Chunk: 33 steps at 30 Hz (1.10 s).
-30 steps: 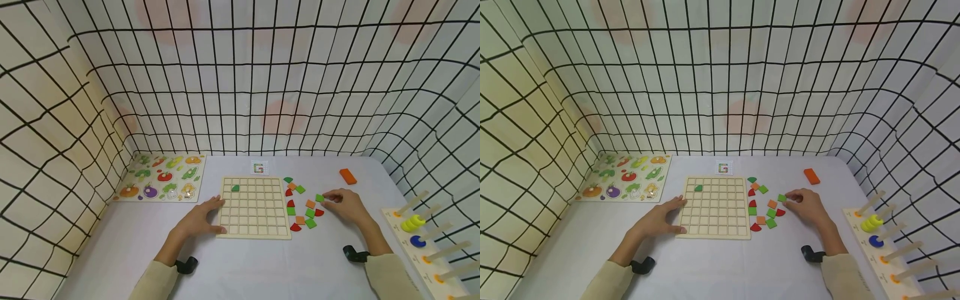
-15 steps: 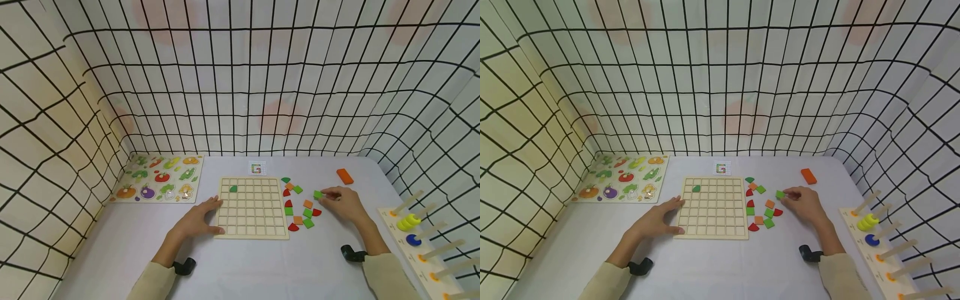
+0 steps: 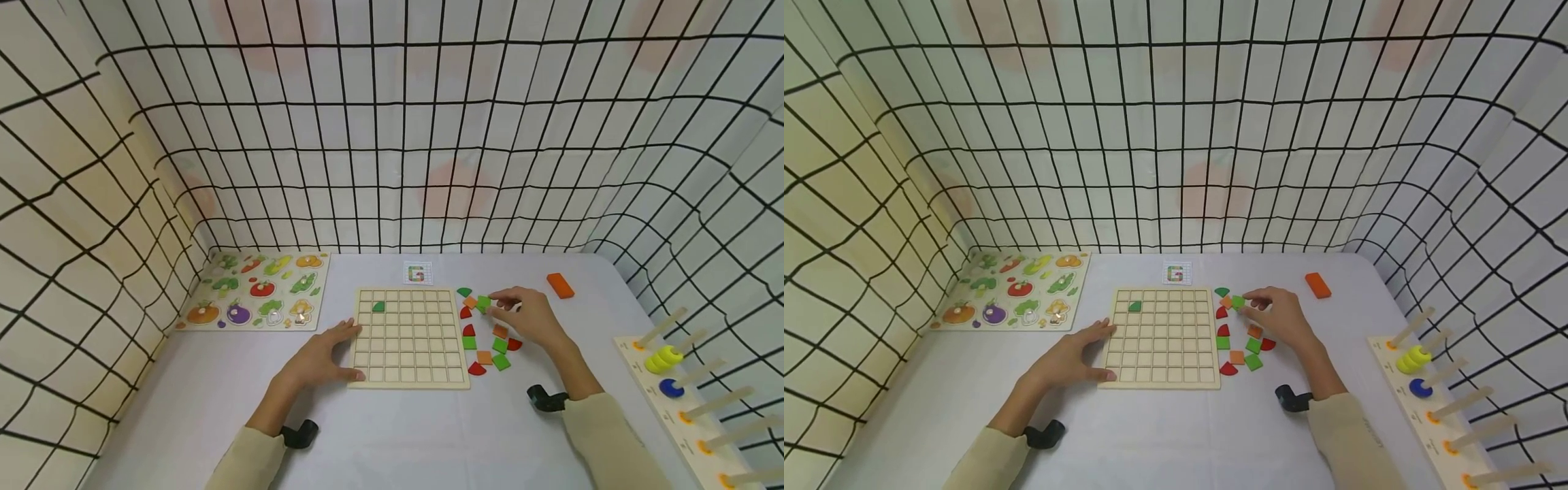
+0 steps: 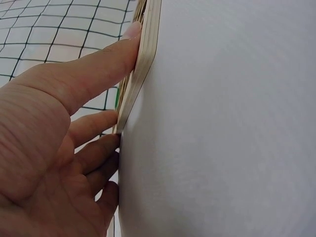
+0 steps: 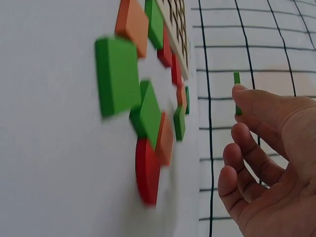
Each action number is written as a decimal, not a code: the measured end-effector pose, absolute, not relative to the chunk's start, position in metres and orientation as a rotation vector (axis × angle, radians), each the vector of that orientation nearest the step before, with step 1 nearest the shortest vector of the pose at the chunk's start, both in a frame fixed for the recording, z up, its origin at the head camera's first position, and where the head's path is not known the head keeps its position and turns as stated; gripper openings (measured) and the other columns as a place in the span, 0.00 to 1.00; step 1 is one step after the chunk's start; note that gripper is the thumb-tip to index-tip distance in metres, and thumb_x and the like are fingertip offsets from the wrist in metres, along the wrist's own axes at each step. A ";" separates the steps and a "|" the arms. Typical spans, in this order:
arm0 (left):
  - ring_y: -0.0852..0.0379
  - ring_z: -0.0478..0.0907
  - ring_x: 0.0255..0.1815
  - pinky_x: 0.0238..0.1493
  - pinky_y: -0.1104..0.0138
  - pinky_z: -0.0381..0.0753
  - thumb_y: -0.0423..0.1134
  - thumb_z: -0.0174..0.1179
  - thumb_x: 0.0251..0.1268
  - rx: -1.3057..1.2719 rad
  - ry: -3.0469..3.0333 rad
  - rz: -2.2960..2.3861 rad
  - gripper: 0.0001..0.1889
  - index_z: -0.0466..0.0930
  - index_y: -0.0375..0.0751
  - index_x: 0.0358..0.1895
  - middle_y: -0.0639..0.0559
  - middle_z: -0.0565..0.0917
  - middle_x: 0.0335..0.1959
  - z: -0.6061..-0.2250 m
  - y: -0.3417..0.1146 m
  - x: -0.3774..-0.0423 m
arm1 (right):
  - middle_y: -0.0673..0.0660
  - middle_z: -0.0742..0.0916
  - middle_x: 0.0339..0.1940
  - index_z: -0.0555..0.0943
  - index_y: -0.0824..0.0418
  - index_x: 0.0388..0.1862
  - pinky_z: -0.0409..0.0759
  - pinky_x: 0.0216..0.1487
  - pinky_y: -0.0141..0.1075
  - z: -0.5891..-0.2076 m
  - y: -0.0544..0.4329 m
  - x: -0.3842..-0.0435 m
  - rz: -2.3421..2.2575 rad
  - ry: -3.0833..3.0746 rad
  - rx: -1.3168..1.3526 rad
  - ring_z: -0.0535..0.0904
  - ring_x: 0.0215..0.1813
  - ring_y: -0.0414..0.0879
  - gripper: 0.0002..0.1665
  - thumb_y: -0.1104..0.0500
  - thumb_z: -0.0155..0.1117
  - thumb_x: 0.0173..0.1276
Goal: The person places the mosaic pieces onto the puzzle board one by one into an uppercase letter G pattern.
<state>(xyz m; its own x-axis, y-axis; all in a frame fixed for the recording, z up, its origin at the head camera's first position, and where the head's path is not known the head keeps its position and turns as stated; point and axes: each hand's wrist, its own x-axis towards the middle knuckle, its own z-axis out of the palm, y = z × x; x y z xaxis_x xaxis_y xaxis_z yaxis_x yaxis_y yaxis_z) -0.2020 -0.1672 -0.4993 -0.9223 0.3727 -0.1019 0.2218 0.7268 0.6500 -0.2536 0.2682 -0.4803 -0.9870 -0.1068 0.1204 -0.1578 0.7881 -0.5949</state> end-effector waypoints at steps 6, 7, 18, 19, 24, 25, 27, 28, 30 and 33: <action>0.46 0.53 0.85 0.82 0.45 0.57 0.54 0.82 0.45 0.476 2.703 0.988 0.51 0.70 0.49 0.76 0.52 0.61 0.83 -0.500 -0.167 -0.203 | 0.53 0.87 0.38 0.88 0.57 0.56 0.78 0.40 0.35 -0.478 0.235 -0.262 1.086 -2.872 0.280 0.80 0.45 0.50 0.20 0.52 0.75 0.67; 0.46 0.53 0.85 0.82 0.45 0.57 0.54 0.83 0.45 0.475 2.701 0.987 0.51 0.70 0.49 0.76 0.53 0.61 0.83 -0.501 -0.168 -0.203 | 0.53 0.87 0.37 0.88 0.57 0.56 0.78 0.40 0.35 -0.477 0.230 -0.264 1.105 -2.872 0.291 0.80 0.45 0.49 0.21 0.52 0.75 0.67; 0.46 0.55 0.85 0.81 0.45 0.58 0.53 0.83 0.45 0.490 2.720 0.986 0.50 0.71 0.48 0.76 0.51 0.63 0.82 -0.502 -0.168 -0.201 | 0.52 0.87 0.36 0.89 0.59 0.53 0.76 0.40 0.36 -0.485 0.173 -0.280 1.214 -2.874 0.478 0.78 0.39 0.46 0.18 0.53 0.74 0.68; 0.46 0.55 0.85 0.81 0.45 0.58 0.53 0.83 0.45 0.492 2.719 0.984 0.50 0.71 0.49 0.76 0.51 0.63 0.82 -0.502 -0.168 -0.202 | 0.51 0.87 0.36 0.89 0.59 0.53 0.77 0.41 0.36 -0.487 0.169 -0.282 1.228 -2.875 0.489 0.78 0.39 0.45 0.17 0.53 0.74 0.68; 0.46 0.54 0.85 0.82 0.45 0.57 0.54 0.82 0.45 0.483 2.706 0.989 0.51 0.70 0.49 0.76 0.52 0.62 0.82 -0.502 -0.168 -0.202 | 0.52 0.87 0.37 0.89 0.60 0.53 0.78 0.42 0.36 -0.493 0.152 -0.285 1.315 -2.857 0.526 0.79 0.39 0.45 0.17 0.54 0.73 0.69; 0.46 0.54 0.85 0.82 0.45 0.57 0.54 0.82 0.45 0.483 2.705 0.992 0.51 0.70 0.49 0.76 0.52 0.62 0.82 -0.502 -0.168 -0.202 | 0.52 0.87 0.37 0.89 0.59 0.53 0.78 0.42 0.37 -0.493 0.149 -0.285 1.321 -2.860 0.523 0.79 0.39 0.45 0.17 0.54 0.73 0.69; 0.46 0.54 0.85 0.82 0.45 0.57 0.54 0.82 0.45 0.479 2.706 0.993 0.51 0.70 0.49 0.76 0.52 0.62 0.82 -0.502 -0.168 -0.202 | 0.52 0.87 0.37 0.89 0.58 0.54 0.78 0.42 0.36 -0.495 0.143 -0.287 1.319 -2.871 0.524 0.78 0.39 0.45 0.17 0.54 0.73 0.69; 0.47 0.54 0.85 0.82 0.45 0.57 0.54 0.82 0.45 0.476 2.706 0.990 0.51 0.70 0.49 0.76 0.53 0.62 0.82 -0.502 -0.169 -0.202 | 0.52 0.87 0.37 0.89 0.58 0.54 0.77 0.42 0.36 -0.495 0.140 -0.287 1.315 -2.878 0.524 0.78 0.39 0.45 0.17 0.54 0.73 0.69; 0.46 0.55 0.85 0.81 0.45 0.58 0.55 0.83 0.45 0.476 2.709 0.993 0.51 0.70 0.49 0.76 0.52 0.63 0.82 -0.503 -0.169 -0.202 | 0.51 0.86 0.38 0.88 0.57 0.55 0.77 0.42 0.36 -0.496 0.135 -0.289 1.307 -2.893 0.523 0.77 0.40 0.45 0.17 0.53 0.73 0.69; 0.47 0.54 0.85 0.81 0.45 0.58 0.55 0.82 0.45 0.476 2.704 0.992 0.51 0.70 0.50 0.76 0.53 0.63 0.82 -0.503 -0.168 -0.204 | 0.52 0.86 0.39 0.88 0.57 0.55 0.77 0.44 0.37 -0.497 0.128 -0.290 1.312 -2.901 0.532 0.77 0.41 0.45 0.18 0.53 0.72 0.69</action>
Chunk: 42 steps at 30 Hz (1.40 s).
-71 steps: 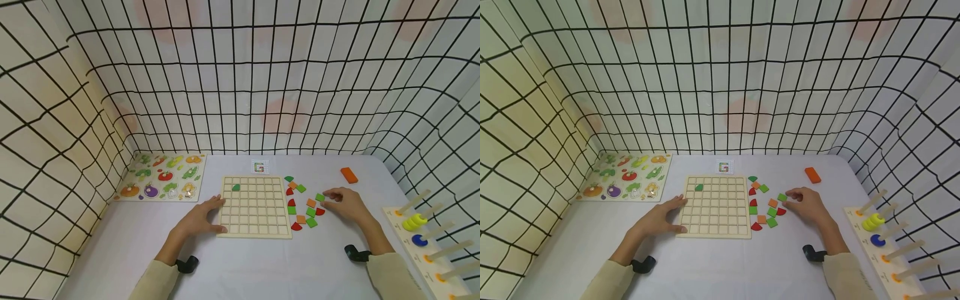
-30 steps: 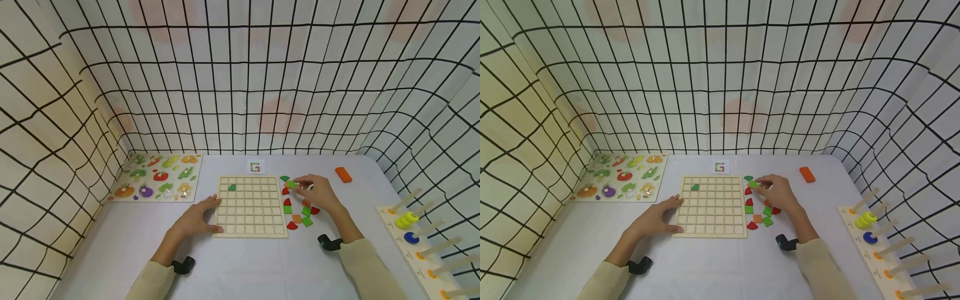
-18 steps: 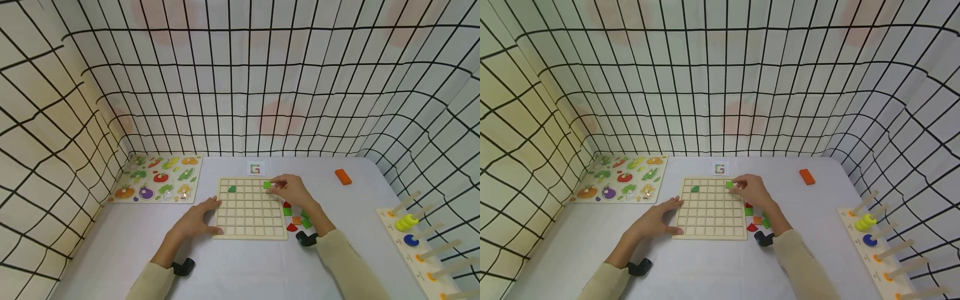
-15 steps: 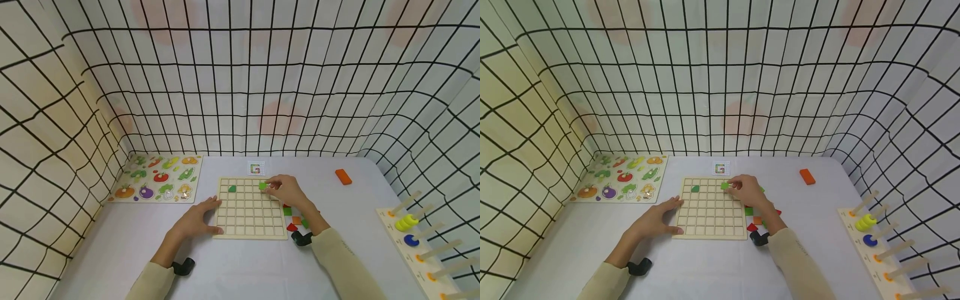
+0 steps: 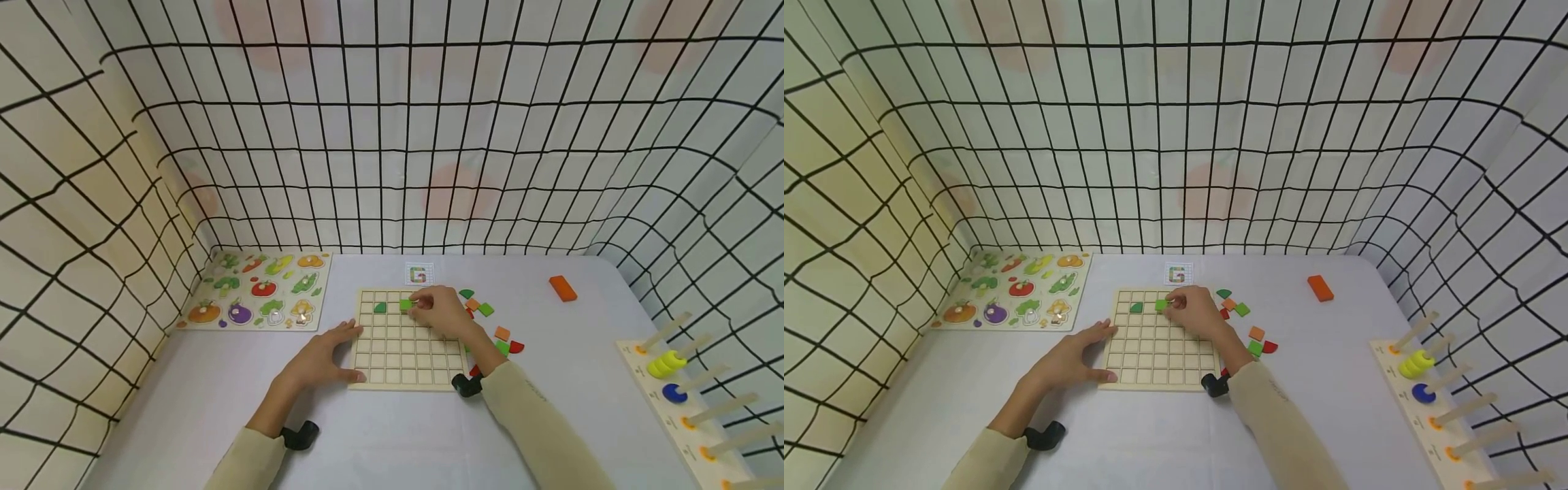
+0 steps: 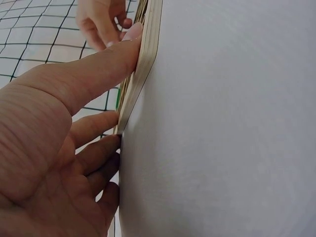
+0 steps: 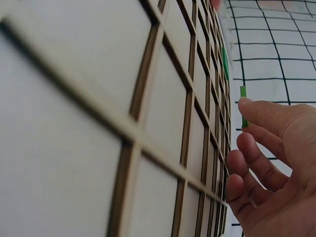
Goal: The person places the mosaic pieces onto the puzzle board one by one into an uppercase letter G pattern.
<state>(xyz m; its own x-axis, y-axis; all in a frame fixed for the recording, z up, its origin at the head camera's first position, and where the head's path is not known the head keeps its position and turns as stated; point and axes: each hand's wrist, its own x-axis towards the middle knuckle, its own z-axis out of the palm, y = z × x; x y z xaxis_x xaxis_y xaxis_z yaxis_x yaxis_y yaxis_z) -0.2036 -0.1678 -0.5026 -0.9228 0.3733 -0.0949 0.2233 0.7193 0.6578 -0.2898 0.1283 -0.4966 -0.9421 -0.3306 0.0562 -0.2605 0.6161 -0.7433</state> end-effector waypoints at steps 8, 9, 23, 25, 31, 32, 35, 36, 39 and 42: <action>0.47 0.54 0.85 0.82 0.45 0.57 0.55 0.82 0.46 0.472 2.702 0.986 0.50 0.71 0.50 0.76 0.53 0.62 0.82 -0.499 -0.162 -0.205 | 0.49 0.86 0.36 0.88 0.56 0.54 0.77 0.42 0.37 -0.503 0.116 -0.296 -1.220 2.762 -0.515 0.77 0.37 0.43 0.17 0.52 0.73 0.69; 0.47 0.54 0.85 0.82 0.45 0.57 0.54 0.82 0.46 0.469 2.703 0.983 0.50 0.71 0.50 0.76 0.52 0.62 0.82 -0.499 -0.163 -0.204 | 0.48 0.86 0.35 0.88 0.55 0.54 0.77 0.41 0.37 -0.504 0.114 -0.296 -1.216 2.759 -0.507 0.77 0.37 0.43 0.17 0.52 0.73 0.69; 0.46 0.54 0.85 0.82 0.45 0.57 0.56 0.81 0.47 0.489 2.698 0.979 0.50 0.70 0.49 0.76 0.51 0.62 0.82 -0.501 -0.167 -0.204 | 0.49 0.86 0.34 0.89 0.53 0.53 0.73 0.32 0.34 -0.498 0.101 -0.292 -1.174 2.782 -0.414 0.76 0.30 0.42 0.17 0.52 0.75 0.67; 0.47 0.54 0.85 0.82 0.45 0.57 0.56 0.81 0.46 0.481 2.696 0.979 0.50 0.70 0.50 0.76 0.51 0.62 0.82 -0.501 -0.167 -0.203 | 0.49 0.86 0.34 0.89 0.54 0.52 0.73 0.32 0.33 -0.498 0.100 -0.292 -1.167 2.782 -0.423 0.76 0.31 0.42 0.17 0.52 0.75 0.67; 0.47 0.53 0.85 0.82 0.46 0.57 0.56 0.81 0.47 0.472 2.702 0.958 0.50 0.70 0.51 0.77 0.53 0.61 0.83 -0.502 -0.169 -0.203 | 0.48 0.85 0.33 0.90 0.53 0.52 0.72 0.32 0.33 -0.498 0.097 -0.293 -1.160 2.798 -0.413 0.75 0.30 0.42 0.16 0.52 0.75 0.67; 0.47 0.53 0.85 0.82 0.46 0.56 0.56 0.81 0.47 0.473 2.704 0.957 0.50 0.70 0.51 0.77 0.53 0.61 0.83 -0.502 -0.170 -0.204 | 0.48 0.85 0.34 0.90 0.53 0.52 0.71 0.32 0.33 -0.498 0.097 -0.293 -1.161 2.800 -0.411 0.75 0.30 0.42 0.16 0.52 0.75 0.67; 0.48 0.53 0.85 0.82 0.46 0.56 0.56 0.81 0.47 0.476 2.697 0.970 0.50 0.70 0.50 0.77 0.53 0.61 0.83 -0.502 -0.170 -0.204 | 0.49 0.85 0.34 0.90 0.54 0.52 0.71 0.31 0.33 -0.498 0.096 -0.292 -1.158 2.803 -0.407 0.75 0.30 0.42 0.16 0.52 0.75 0.66; 0.47 0.53 0.85 0.82 0.46 0.56 0.56 0.81 0.47 0.478 2.694 0.976 0.50 0.70 0.50 0.77 0.53 0.61 0.83 -0.502 -0.170 -0.204 | 0.49 0.85 0.34 0.90 0.53 0.52 0.70 0.31 0.33 -0.498 0.096 -0.292 -1.156 2.803 -0.403 0.75 0.30 0.42 0.16 0.52 0.74 0.67; 0.47 0.53 0.85 0.82 0.45 0.56 0.56 0.82 0.46 0.474 2.688 0.994 0.50 0.70 0.50 0.76 0.52 0.62 0.83 -0.501 -0.169 -0.204 | 0.49 0.85 0.34 0.89 0.54 0.52 0.70 0.31 0.34 -0.497 0.097 -0.291 -1.159 2.797 -0.407 0.74 0.29 0.42 0.17 0.52 0.74 0.67; 0.46 0.54 0.85 0.82 0.44 0.56 0.56 0.82 0.46 0.469 2.689 1.000 0.50 0.70 0.50 0.76 0.52 0.62 0.82 -0.501 -0.169 -0.203 | 0.49 0.85 0.34 0.89 0.55 0.53 0.72 0.33 0.35 -0.497 0.098 -0.290 -1.181 2.788 -0.414 0.75 0.31 0.43 0.17 0.53 0.74 0.67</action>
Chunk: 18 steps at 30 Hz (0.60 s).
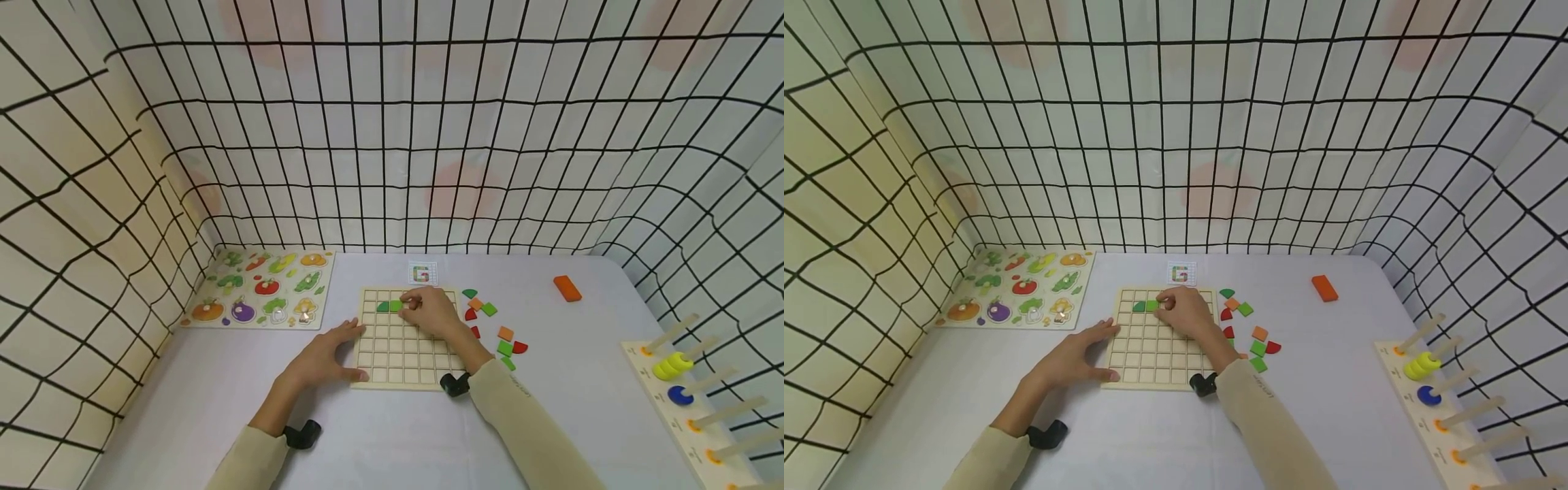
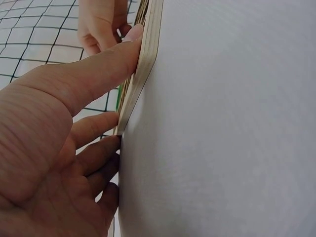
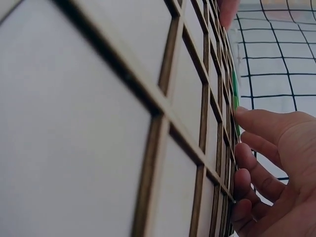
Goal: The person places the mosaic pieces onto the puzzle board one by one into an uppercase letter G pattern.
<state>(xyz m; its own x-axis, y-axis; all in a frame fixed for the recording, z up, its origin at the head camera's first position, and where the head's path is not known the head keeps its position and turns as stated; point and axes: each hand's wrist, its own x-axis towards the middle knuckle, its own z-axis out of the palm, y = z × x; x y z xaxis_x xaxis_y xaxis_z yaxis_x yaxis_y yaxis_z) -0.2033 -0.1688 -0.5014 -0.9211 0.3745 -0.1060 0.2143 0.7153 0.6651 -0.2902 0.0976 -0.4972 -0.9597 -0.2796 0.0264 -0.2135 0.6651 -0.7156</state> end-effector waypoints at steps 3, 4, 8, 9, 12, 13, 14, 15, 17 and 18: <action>0.47 0.54 0.85 0.82 0.44 0.57 0.55 0.82 0.46 0.466 2.694 0.997 0.50 0.71 0.50 0.76 0.52 0.62 0.82 -0.501 -0.168 -0.203 | 0.49 0.86 0.35 0.89 0.55 0.54 0.75 0.38 0.36 -0.497 0.100 -0.289 -1.214 2.780 -0.423 0.77 0.35 0.44 0.17 0.53 0.74 0.67; 0.47 0.54 0.85 0.82 0.44 0.57 0.55 0.82 0.46 0.466 2.696 0.993 0.50 0.71 0.50 0.76 0.52 0.62 0.82 -0.501 -0.168 -0.202 | 0.50 0.86 0.35 0.89 0.55 0.54 0.76 0.40 0.37 -0.496 0.102 -0.289 -1.230 2.777 -0.425 0.78 0.36 0.44 0.18 0.53 0.74 0.67; 0.47 0.54 0.85 0.82 0.45 0.57 0.54 0.82 0.46 0.458 2.698 0.987 0.50 0.71 0.50 0.76 0.52 0.63 0.82 -0.501 -0.167 -0.201 | 0.51 0.87 0.37 0.88 0.56 0.55 0.79 0.42 0.38 -0.496 0.112 -0.287 -1.270 2.766 -0.432 0.81 0.40 0.45 0.18 0.53 0.72 0.69; 0.47 0.54 0.85 0.82 0.45 0.56 0.54 0.82 0.46 0.458 2.697 0.992 0.50 0.71 0.50 0.76 0.52 0.63 0.82 -0.500 -0.166 -0.201 | 0.51 0.87 0.38 0.88 0.56 0.55 0.79 0.41 0.38 -0.495 0.116 -0.286 -1.276 2.764 -0.428 0.81 0.40 0.45 0.18 0.52 0.72 0.69; 0.47 0.54 0.85 0.82 0.45 0.56 0.53 0.82 0.46 0.458 2.692 1.001 0.50 0.70 0.49 0.76 0.52 0.63 0.82 -0.500 -0.165 -0.200 | 0.52 0.87 0.39 0.88 0.56 0.55 0.79 0.39 0.37 -0.493 0.128 -0.285 -1.283 2.762 -0.409 0.80 0.40 0.46 0.18 0.51 0.72 0.70; 0.47 0.54 0.85 0.82 0.45 0.56 0.54 0.82 0.46 0.460 2.692 0.998 0.50 0.70 0.49 0.76 0.52 0.63 0.82 -0.500 -0.165 -0.200 | 0.52 0.87 0.39 0.88 0.56 0.55 0.79 0.38 0.37 -0.492 0.132 -0.284 -1.282 2.763 -0.408 0.80 0.39 0.46 0.18 0.51 0.71 0.70; 0.47 0.54 0.85 0.82 0.45 0.56 0.54 0.82 0.46 0.460 2.695 0.996 0.50 0.70 0.49 0.76 0.53 0.63 0.82 -0.500 -0.165 -0.200 | 0.52 0.87 0.39 0.88 0.56 0.56 0.78 0.37 0.37 -0.491 0.136 -0.283 -1.283 2.762 -0.405 0.80 0.39 0.46 0.18 0.51 0.72 0.70; 0.47 0.54 0.85 0.82 0.45 0.56 0.54 0.82 0.46 0.461 2.697 0.994 0.50 0.70 0.49 0.76 0.53 0.63 0.82 -0.499 -0.165 -0.200 | 0.53 0.87 0.39 0.88 0.57 0.56 0.79 0.37 0.37 -0.490 0.140 -0.283 -1.283 2.767 -0.409 0.81 0.38 0.46 0.19 0.51 0.72 0.70; 0.48 0.54 0.85 0.82 0.45 0.57 0.55 0.82 0.46 0.458 2.704 0.985 0.50 0.70 0.50 0.76 0.53 0.63 0.82 -0.500 -0.165 -0.200 | 0.53 0.87 0.38 0.88 0.58 0.55 0.78 0.36 0.37 -0.490 0.148 -0.283 -1.287 2.778 -0.419 0.81 0.37 0.46 0.19 0.51 0.72 0.70; 0.48 0.54 0.85 0.82 0.45 0.57 0.55 0.82 0.46 0.456 2.706 0.984 0.50 0.70 0.50 0.76 0.53 0.63 0.82 -0.499 -0.166 -0.200 | 0.54 0.87 0.38 0.88 0.58 0.55 0.79 0.36 0.38 -0.490 0.152 -0.282 -1.289 2.785 -0.425 0.80 0.37 0.46 0.19 0.51 0.71 0.70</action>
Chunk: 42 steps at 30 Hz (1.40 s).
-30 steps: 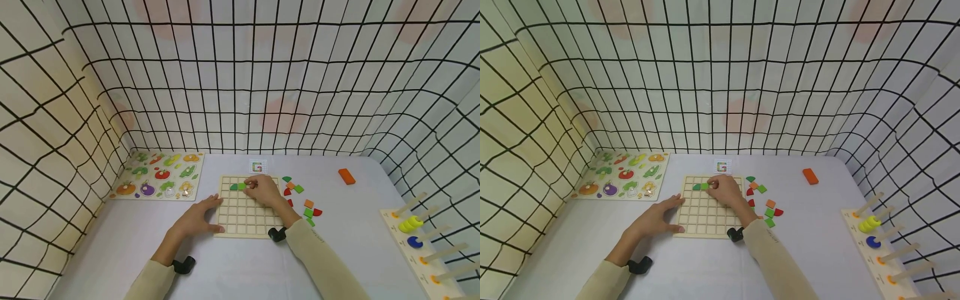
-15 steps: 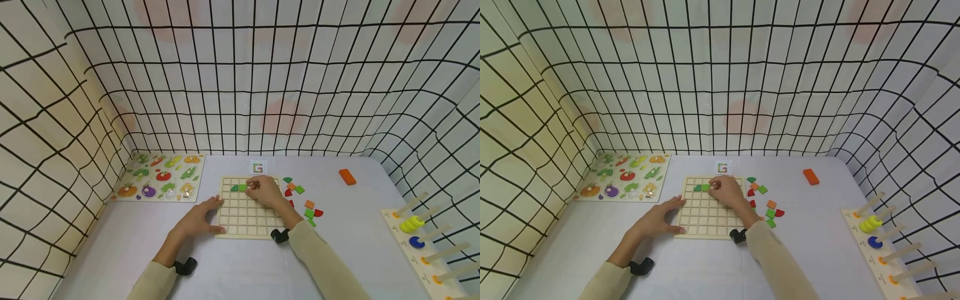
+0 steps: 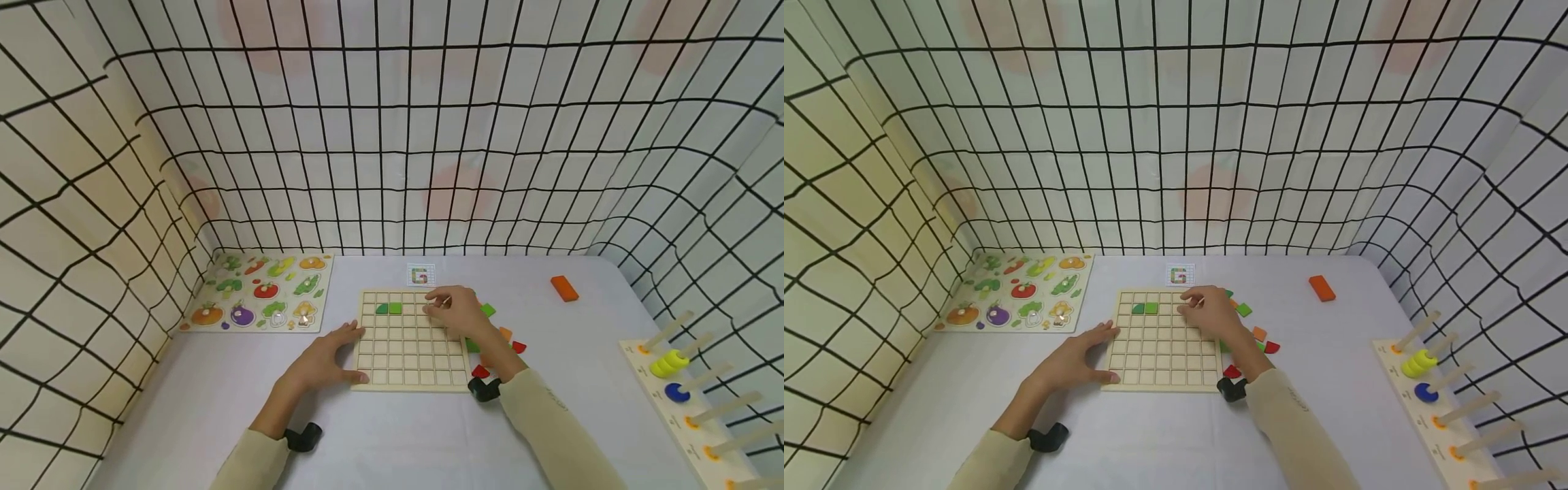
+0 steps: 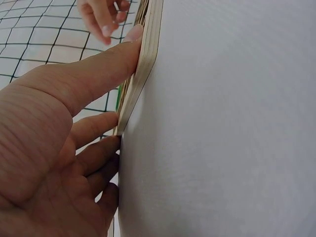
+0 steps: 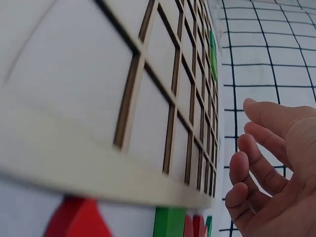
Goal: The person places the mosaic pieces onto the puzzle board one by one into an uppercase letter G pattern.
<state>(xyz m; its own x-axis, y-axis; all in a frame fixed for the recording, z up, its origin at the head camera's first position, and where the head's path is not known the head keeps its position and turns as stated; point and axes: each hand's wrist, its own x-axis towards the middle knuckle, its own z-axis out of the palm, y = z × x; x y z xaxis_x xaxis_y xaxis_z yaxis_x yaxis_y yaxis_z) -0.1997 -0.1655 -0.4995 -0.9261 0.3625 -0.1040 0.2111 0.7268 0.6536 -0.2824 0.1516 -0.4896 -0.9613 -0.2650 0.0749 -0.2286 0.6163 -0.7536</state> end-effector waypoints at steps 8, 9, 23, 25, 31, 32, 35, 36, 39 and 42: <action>0.48 0.54 0.85 0.81 0.43 0.57 0.55 0.82 0.45 0.447 2.705 0.991 0.50 0.70 0.51 0.76 0.54 0.62 0.82 -0.501 -0.168 -0.200 | 0.52 0.86 0.36 0.89 0.56 0.54 0.77 0.33 0.36 -0.493 0.179 -0.281 -1.216 2.870 -0.356 0.79 0.34 0.45 0.18 0.50 0.73 0.68; 0.47 0.54 0.85 0.81 0.43 0.57 0.55 0.82 0.45 0.448 2.704 0.992 0.50 0.70 0.51 0.76 0.54 0.62 0.82 -0.502 -0.168 -0.200 | 0.52 0.86 0.36 0.89 0.56 0.54 0.77 0.33 0.36 -0.494 0.183 -0.281 -1.210 2.879 -0.339 0.79 0.35 0.46 0.18 0.50 0.73 0.68; 0.47 0.54 0.85 0.81 0.43 0.57 0.55 0.82 0.45 0.459 2.703 0.995 0.50 0.70 0.50 0.76 0.53 0.62 0.82 -0.503 -0.168 -0.202 | 0.55 0.86 0.38 0.88 0.57 0.53 0.75 0.41 0.37 -0.489 0.227 -0.280 -1.129 2.961 -0.180 0.77 0.41 0.49 0.19 0.48 0.72 0.69; 0.47 0.54 0.85 0.81 0.43 0.57 0.55 0.82 0.45 0.456 2.698 0.992 0.51 0.70 0.51 0.76 0.53 0.62 0.82 -0.504 -0.168 -0.202 | 0.55 0.86 0.39 0.88 0.57 0.54 0.75 0.42 0.38 -0.491 0.232 -0.279 -1.116 2.967 -0.169 0.76 0.42 0.50 0.20 0.47 0.72 0.69; 0.47 0.53 0.85 0.82 0.44 0.57 0.55 0.82 0.46 0.468 2.700 0.992 0.51 0.70 0.50 0.77 0.53 0.62 0.82 -0.503 -0.168 -0.202 | 0.57 0.85 0.44 0.86 0.57 0.57 0.76 0.45 0.38 -0.497 0.245 -0.279 -1.085 2.955 -0.119 0.76 0.47 0.51 0.24 0.43 0.71 0.70; 0.47 0.53 0.85 0.82 0.44 0.57 0.55 0.82 0.46 0.470 2.700 0.995 0.51 0.70 0.50 0.77 0.53 0.62 0.82 -0.502 -0.168 -0.202 | 0.57 0.85 0.46 0.85 0.58 0.57 0.76 0.46 0.38 -0.498 0.246 -0.280 -1.081 2.950 -0.111 0.76 0.48 0.51 0.25 0.43 0.71 0.70; 0.47 0.53 0.85 0.82 0.43 0.56 0.55 0.82 0.46 0.474 2.700 1.002 0.51 0.70 0.50 0.77 0.53 0.62 0.82 -0.500 -0.168 -0.202 | 0.59 0.84 0.47 0.85 0.59 0.58 0.76 0.47 0.39 -0.500 0.249 -0.281 -1.058 2.947 -0.118 0.75 0.49 0.53 0.23 0.47 0.70 0.70; 0.46 0.53 0.85 0.81 0.43 0.56 0.55 0.82 0.46 0.473 2.700 1.007 0.51 0.70 0.50 0.77 0.53 0.62 0.82 -0.499 -0.168 -0.202 | 0.60 0.83 0.47 0.85 0.59 0.58 0.75 0.47 0.40 -0.501 0.250 -0.281 -1.055 2.945 -0.125 0.74 0.49 0.53 0.23 0.47 0.70 0.70; 0.46 0.54 0.85 0.81 0.43 0.57 0.54 0.82 0.46 0.465 2.702 1.015 0.50 0.70 0.49 0.76 0.53 0.62 0.82 -0.499 -0.168 -0.202 | 0.60 0.81 0.46 0.85 0.60 0.58 0.74 0.46 0.41 -0.503 0.250 -0.282 -1.030 2.945 -0.160 0.73 0.48 0.53 0.22 0.49 0.70 0.70; 0.46 0.54 0.85 0.81 0.43 0.57 0.55 0.82 0.46 0.466 2.696 1.007 0.50 0.70 0.49 0.76 0.53 0.62 0.82 -0.501 -0.167 -0.201 | 0.60 0.81 0.45 0.86 0.60 0.57 0.74 0.46 0.40 -0.507 0.250 -0.282 -0.987 2.956 -0.165 0.73 0.47 0.53 0.23 0.50 0.72 0.69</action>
<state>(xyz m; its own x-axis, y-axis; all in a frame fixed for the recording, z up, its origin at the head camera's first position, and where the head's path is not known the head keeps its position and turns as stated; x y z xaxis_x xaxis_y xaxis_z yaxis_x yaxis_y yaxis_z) -0.2006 -0.1673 -0.5013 -0.9240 0.3696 -0.0982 0.2146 0.7137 0.6668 -0.2818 0.2501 -0.5065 -0.9942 -0.1068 0.0139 -0.0937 0.7943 -0.6003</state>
